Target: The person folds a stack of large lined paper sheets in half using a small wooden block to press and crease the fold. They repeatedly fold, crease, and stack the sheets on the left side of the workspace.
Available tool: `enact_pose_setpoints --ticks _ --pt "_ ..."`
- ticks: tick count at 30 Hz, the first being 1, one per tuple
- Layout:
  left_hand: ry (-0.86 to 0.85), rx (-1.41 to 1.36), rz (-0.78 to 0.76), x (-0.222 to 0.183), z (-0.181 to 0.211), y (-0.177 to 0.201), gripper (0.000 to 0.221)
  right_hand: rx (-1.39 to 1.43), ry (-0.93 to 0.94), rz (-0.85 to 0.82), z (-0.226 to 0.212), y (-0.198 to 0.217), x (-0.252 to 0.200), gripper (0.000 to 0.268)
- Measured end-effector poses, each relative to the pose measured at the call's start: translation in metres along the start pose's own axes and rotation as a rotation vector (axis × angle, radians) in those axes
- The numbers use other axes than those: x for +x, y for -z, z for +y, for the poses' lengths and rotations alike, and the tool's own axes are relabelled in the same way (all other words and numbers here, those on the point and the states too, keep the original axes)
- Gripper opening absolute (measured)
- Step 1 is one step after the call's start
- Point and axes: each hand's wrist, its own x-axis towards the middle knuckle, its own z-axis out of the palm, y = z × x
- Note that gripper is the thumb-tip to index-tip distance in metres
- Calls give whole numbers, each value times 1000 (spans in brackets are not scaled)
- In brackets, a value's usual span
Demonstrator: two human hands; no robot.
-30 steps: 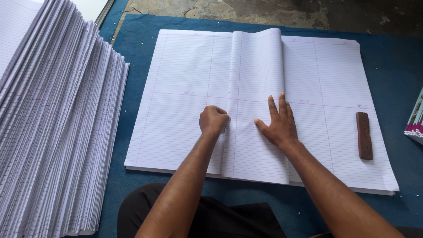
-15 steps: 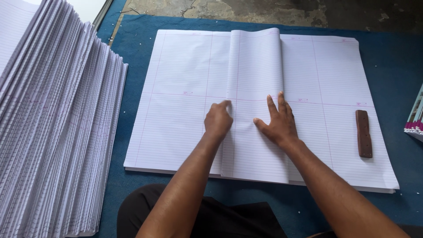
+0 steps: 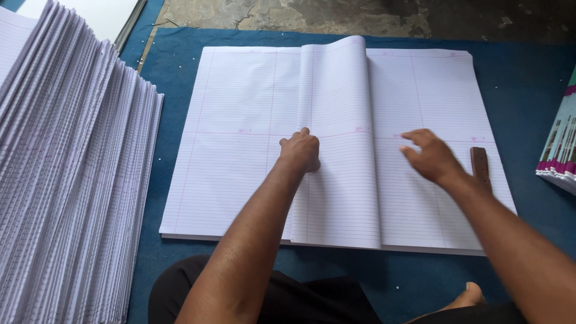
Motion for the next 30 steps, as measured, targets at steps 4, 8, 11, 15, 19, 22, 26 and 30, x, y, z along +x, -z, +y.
enact_pose_setpoints --ticks 4,8,11,15,19,22,26,30 --pt "36 58 -96 -11 10 13 38 -177 -190 13 44 18 -10 45" --pt "67 66 -88 -11 17 15 52 -209 -333 79 82 31 -23 52" --pt "90 58 -91 -6 16 14 65 -240 -521 37 107 36 -28 60" --pt "114 58 -102 -2 19 11 78 -142 -655 -3 127 35 -28 67" --pt "107 35 -72 -2 22 9 91 -33 -763 -70 133 28 -27 51" --pt "101 32 -71 -2 22 9 96 -42 -750 -75 135 26 -25 48" --pt "96 76 -79 0 24 10 97 7 -683 -77 135 22 -23 46" --pt "90 118 -101 2 25 9 101 26 -499 -46 116 18 -19 36"
